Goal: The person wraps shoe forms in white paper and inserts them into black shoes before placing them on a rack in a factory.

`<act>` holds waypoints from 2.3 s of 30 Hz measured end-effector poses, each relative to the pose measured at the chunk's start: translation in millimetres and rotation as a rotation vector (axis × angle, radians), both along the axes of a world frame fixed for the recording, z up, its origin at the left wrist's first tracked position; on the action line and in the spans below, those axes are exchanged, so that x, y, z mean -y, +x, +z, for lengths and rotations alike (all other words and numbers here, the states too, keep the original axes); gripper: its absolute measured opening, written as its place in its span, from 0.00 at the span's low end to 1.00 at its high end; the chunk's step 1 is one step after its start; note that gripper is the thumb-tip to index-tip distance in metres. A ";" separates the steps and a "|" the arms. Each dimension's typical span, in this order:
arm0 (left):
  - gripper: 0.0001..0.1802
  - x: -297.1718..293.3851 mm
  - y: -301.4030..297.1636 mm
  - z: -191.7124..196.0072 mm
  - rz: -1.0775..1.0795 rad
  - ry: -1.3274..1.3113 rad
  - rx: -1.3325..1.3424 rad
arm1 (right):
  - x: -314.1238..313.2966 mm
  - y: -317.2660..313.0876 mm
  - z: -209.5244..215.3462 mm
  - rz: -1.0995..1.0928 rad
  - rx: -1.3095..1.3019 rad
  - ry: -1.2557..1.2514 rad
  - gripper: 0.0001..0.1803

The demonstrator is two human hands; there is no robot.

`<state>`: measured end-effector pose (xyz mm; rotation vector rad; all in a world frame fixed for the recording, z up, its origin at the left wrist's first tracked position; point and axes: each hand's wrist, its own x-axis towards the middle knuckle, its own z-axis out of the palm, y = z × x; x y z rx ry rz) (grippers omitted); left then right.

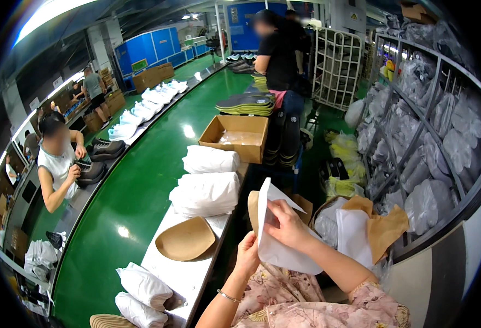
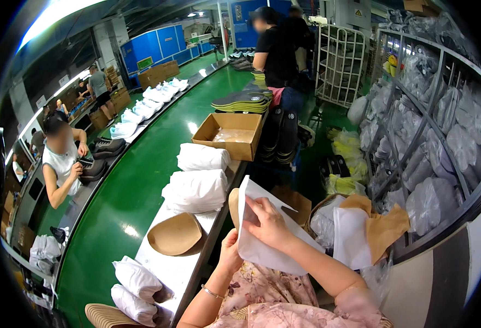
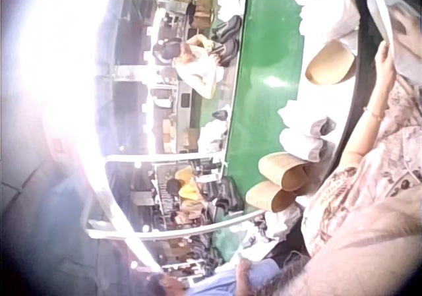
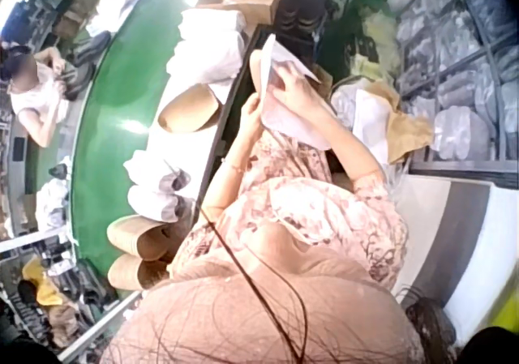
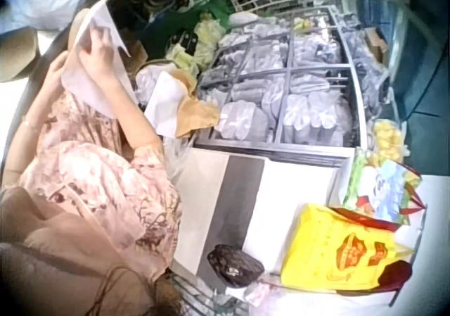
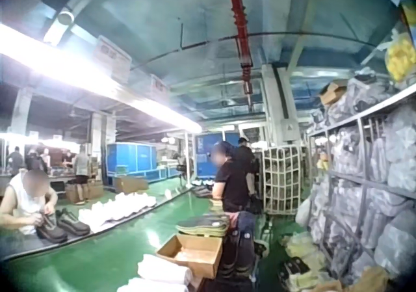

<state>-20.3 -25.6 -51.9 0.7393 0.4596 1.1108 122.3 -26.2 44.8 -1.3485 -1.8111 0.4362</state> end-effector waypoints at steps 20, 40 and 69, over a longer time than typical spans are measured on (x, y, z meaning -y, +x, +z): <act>0.12 -6.4 -21.5 13.9 0.048 0.067 -0.315 | -23.6 -11.9 -10.8 -0.077 0.388 -0.053 0.54; 0.09 -43.7 -13.9 42.4 0.834 0.484 -0.856 | 4.5 -15.6 -9.9 -0.204 0.748 0.244 0.54; 0.39 -10.6 -6.2 25.1 0.285 0.080 -0.006 | -16.5 -19.6 -22.9 0.086 -0.601 -0.233 0.25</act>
